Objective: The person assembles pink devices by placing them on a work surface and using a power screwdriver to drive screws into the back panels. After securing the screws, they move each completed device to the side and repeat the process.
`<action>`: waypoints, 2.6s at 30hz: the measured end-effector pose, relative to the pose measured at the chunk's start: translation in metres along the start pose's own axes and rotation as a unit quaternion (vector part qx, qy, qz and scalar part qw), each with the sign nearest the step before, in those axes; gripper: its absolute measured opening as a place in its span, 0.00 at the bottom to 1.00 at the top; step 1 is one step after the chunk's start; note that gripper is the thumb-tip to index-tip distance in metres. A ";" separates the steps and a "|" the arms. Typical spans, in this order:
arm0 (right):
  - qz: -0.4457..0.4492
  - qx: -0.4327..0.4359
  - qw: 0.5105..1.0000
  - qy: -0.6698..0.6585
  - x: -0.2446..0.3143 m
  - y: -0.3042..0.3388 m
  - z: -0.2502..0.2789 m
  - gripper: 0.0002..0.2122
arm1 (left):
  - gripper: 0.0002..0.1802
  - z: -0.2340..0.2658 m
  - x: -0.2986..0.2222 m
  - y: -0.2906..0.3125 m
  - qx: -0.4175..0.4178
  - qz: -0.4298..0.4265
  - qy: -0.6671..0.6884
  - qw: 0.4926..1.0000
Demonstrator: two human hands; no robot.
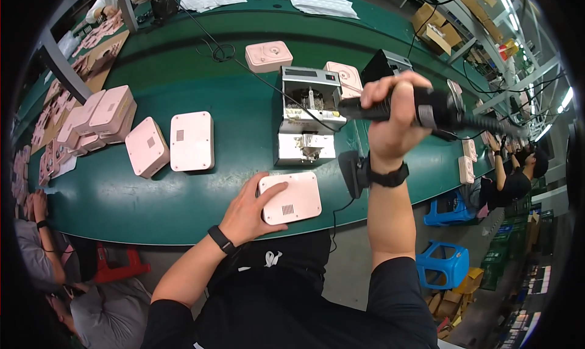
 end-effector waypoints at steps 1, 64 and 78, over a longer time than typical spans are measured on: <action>0.004 -0.011 0.997 -0.083 0.004 0.005 0.002 0.17 | 0.48 0.003 0.005 -0.001 -0.009 0.013 0.005 1.000; -0.290 0.100 0.931 -0.195 -0.027 0.071 -0.036 0.11 | 0.42 -0.024 -0.002 -0.034 -0.007 -0.012 0.041 0.999; -0.271 0.144 0.921 -0.239 -0.024 0.101 -0.050 0.13 | 0.38 -0.029 0.002 -0.034 -0.020 -0.021 0.073 0.997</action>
Point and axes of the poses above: each hand's wrist, its own y-axis away from the middle knuckle, its own z-axis out of the back of the hand, x = y × z, the point moved 8 cm from there along -y, towards the middle knuckle, and after that the axes turned 3 degrees about y, right-handed, at the moved point
